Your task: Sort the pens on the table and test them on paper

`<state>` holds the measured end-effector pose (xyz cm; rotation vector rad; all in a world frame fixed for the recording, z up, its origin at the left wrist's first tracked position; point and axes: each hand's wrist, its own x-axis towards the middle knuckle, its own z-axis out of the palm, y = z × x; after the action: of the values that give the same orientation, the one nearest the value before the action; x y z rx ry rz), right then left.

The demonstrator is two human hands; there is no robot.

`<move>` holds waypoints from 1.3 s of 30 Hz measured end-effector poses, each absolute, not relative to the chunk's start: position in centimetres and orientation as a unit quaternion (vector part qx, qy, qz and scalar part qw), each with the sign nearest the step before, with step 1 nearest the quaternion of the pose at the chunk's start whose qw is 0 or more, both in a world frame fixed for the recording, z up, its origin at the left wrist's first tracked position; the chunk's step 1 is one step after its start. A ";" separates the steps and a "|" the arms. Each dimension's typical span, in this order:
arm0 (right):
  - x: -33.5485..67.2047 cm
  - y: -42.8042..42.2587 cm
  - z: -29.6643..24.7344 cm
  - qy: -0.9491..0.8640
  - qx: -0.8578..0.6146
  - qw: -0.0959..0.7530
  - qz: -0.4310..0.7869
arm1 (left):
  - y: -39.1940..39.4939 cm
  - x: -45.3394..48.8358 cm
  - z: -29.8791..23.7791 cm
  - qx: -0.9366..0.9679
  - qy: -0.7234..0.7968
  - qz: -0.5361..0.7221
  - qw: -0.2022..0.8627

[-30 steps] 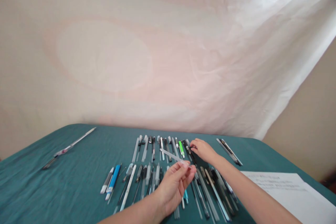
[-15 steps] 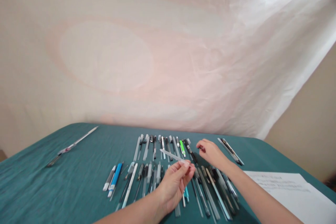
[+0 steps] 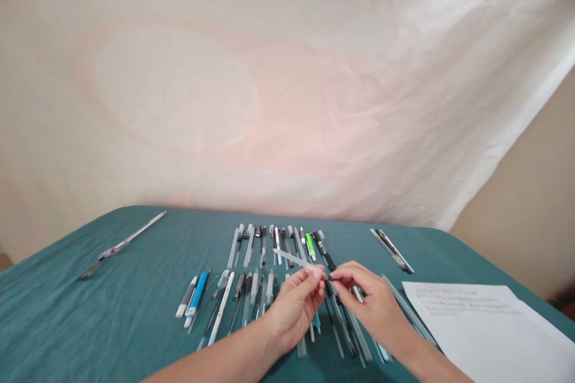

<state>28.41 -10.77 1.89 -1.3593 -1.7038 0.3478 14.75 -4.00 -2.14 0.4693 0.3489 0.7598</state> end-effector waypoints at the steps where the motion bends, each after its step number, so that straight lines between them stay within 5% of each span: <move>1: 28.4 -10.7 1.7 -0.687 -0.550 0.454 0.140 | -4.1 14.8 -2.1 0.227 0.168 0.364 0.888; 39: 27.8 -11.2 1.1 -0.667 -0.602 0.419 0.133 | -5.1 15.0 -1.3 0.325 0.179 0.369 0.852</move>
<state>27.78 -11.16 1.08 -1.5086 -1.6729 0.3343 14.96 -5.13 -1.26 0.6842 0.3763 0.7762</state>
